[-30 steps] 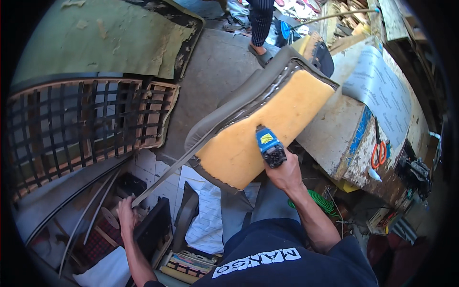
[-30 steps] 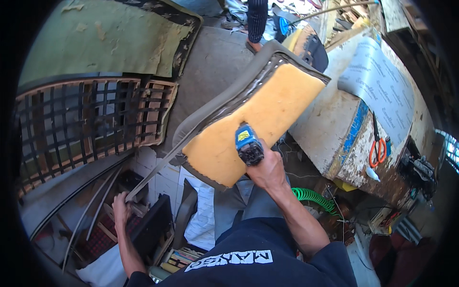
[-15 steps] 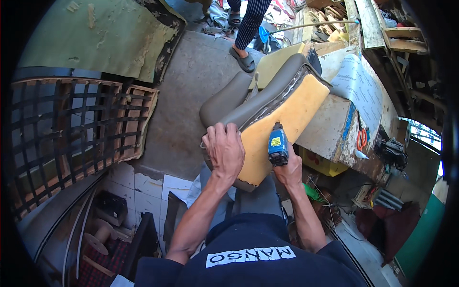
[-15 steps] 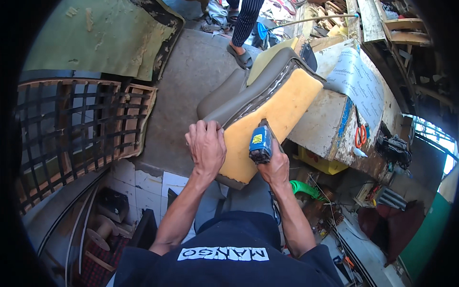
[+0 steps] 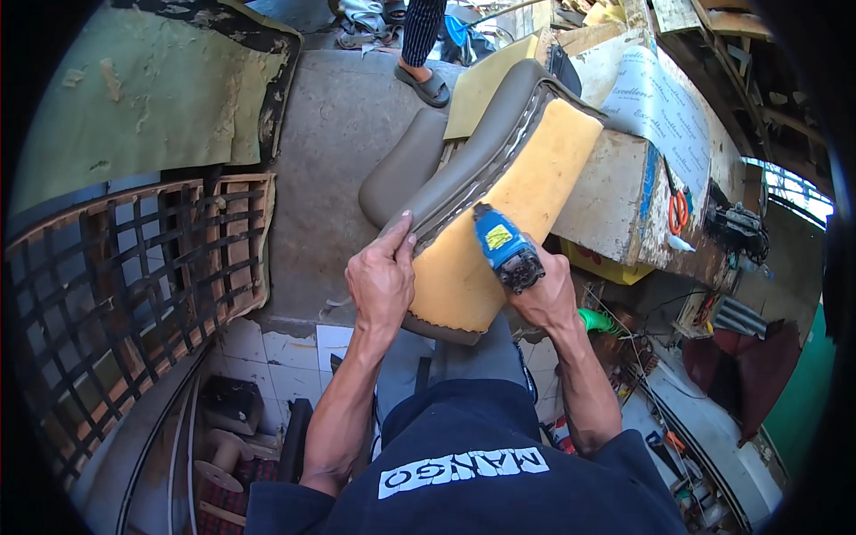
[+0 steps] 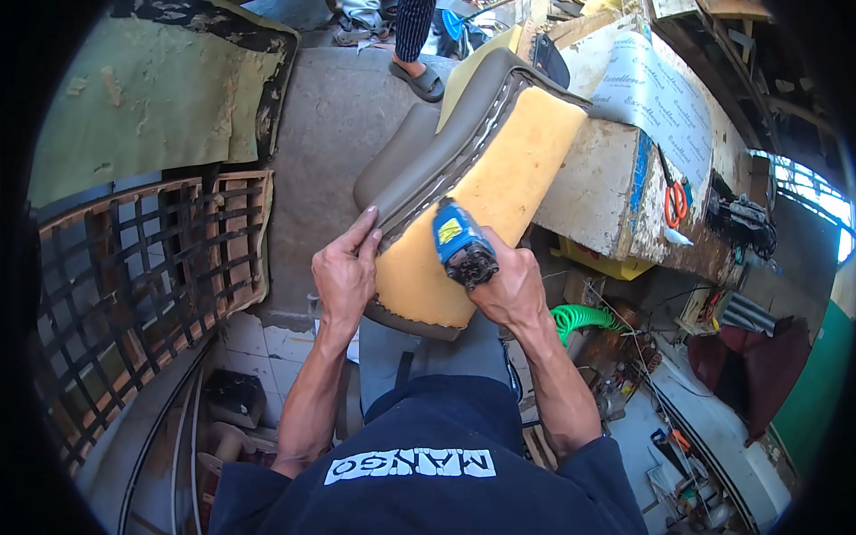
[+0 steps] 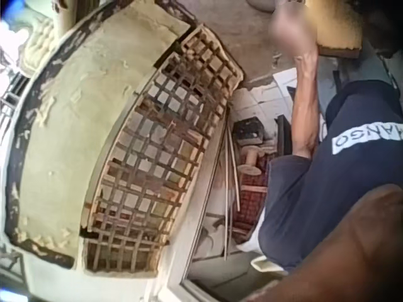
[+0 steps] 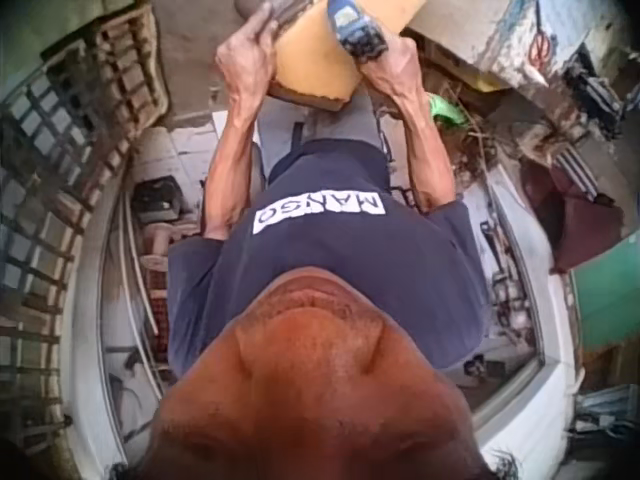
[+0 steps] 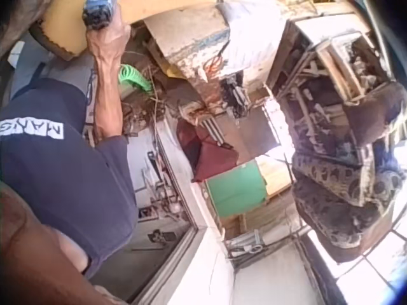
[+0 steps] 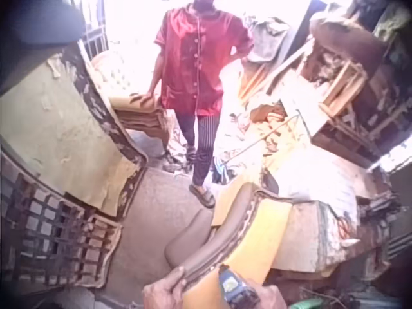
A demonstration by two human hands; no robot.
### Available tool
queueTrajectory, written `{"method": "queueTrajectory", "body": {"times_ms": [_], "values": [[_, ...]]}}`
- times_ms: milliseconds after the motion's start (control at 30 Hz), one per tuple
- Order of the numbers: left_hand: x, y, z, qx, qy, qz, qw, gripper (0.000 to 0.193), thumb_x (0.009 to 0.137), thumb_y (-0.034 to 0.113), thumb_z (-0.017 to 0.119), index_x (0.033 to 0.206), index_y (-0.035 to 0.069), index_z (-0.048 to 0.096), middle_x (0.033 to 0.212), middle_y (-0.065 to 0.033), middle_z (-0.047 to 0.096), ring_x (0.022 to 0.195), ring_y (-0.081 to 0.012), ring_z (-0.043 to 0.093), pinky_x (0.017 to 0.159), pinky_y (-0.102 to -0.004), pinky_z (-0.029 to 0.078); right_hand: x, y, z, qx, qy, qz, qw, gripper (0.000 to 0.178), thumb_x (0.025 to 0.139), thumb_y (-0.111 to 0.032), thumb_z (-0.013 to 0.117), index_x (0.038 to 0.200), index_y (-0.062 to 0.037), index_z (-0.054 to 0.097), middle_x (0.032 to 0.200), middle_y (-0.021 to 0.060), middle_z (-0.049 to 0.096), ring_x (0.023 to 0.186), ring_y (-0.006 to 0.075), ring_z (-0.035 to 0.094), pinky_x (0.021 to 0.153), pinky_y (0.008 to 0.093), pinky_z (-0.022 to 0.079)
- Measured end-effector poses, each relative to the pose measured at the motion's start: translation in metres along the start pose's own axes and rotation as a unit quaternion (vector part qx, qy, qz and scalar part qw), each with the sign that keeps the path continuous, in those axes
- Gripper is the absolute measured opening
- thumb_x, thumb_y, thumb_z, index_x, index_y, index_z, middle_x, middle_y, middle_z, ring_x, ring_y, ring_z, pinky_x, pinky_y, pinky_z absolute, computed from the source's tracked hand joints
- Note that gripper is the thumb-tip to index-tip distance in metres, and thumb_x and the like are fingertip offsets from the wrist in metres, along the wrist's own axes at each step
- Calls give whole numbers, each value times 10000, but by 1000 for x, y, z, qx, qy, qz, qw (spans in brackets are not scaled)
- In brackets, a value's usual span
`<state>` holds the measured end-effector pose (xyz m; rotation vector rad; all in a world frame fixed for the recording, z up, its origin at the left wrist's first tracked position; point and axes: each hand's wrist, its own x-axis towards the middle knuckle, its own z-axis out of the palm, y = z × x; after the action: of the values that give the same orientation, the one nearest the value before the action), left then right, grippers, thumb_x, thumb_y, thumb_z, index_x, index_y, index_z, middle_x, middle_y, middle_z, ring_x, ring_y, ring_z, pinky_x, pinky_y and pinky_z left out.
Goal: The person trims excess fabric from a foam-padded chair part using shears, wraps a strip of fabric around the edge, and secures it with a pneumatic stapler.
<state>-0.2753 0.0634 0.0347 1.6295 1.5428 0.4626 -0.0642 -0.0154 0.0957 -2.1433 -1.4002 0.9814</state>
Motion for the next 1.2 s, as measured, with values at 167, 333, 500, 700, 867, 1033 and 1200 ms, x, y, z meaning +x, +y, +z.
{"method": "queueTrajectory", "body": {"times_ms": [167,333,500,700,867,1033,1200], "values": [[0,0,1,-80,-15,-31,996,292,932,98,719,1221,104,760,1060,-231,734,954,-347,755,826,-375,585,14,-8,1,28,-24,-6,999,203,818,-62,732,1002,19,705,841,241,717,811,411,733,724,408,583],[0,-4,1,-93,0,-21,995,292,933,94,719,1222,97,759,1057,-227,740,953,-329,763,827,-367,583,19,-14,-2,39,-58,25,997,398,818,-47,737,1213,-19,690,999,238,745,990,410,729,849,419,596],[-1,2,-3,-94,-13,-42,995,292,934,89,719,1224,93,758,1059,-228,742,959,-326,762,831,-364,581,25,-16,-2,48,-52,26,997,294,823,-57,734,1108,7,711,960,218,753,921,369,745,826,405,588],[3,-3,-6,-112,5,-21,993,287,934,76,711,1218,78,757,1101,-212,749,994,-290,768,862,-337,581,30,-13,2,58,-58,40,996,391,809,-84,759,1193,-33,699,972,252,735,983,420,721,842,429,591],[5,-2,-7,-139,-13,-52,989,282,935,70,706,1213,62,753,1120,-219,741,1033,-285,761,893,-332,576,22,-32,-2,48,-80,37,995,282,811,-89,741,1078,-2,712,912,227,741,889,368,739,800,414,585],[4,-8,-4,-148,-8,-35,988,282,936,68,705,1214,59,751,1113,-222,741,1033,-290,761,903,-337,574,11,-36,12,71,-87,59,992,379,817,-80,751,1190,-35,704,990,232,747,985,421,723,843,421,595],[5,-11,-2,-132,-8,-1,991,274,943,74,705,1213,60,751,1091,-223,746,1006,-279,768,890,-334,575,11,-35,17,77,-95,73,990,379,810,-81,759,1181,-34,703,966,226,749,976,418,724,821,417,601]]}}
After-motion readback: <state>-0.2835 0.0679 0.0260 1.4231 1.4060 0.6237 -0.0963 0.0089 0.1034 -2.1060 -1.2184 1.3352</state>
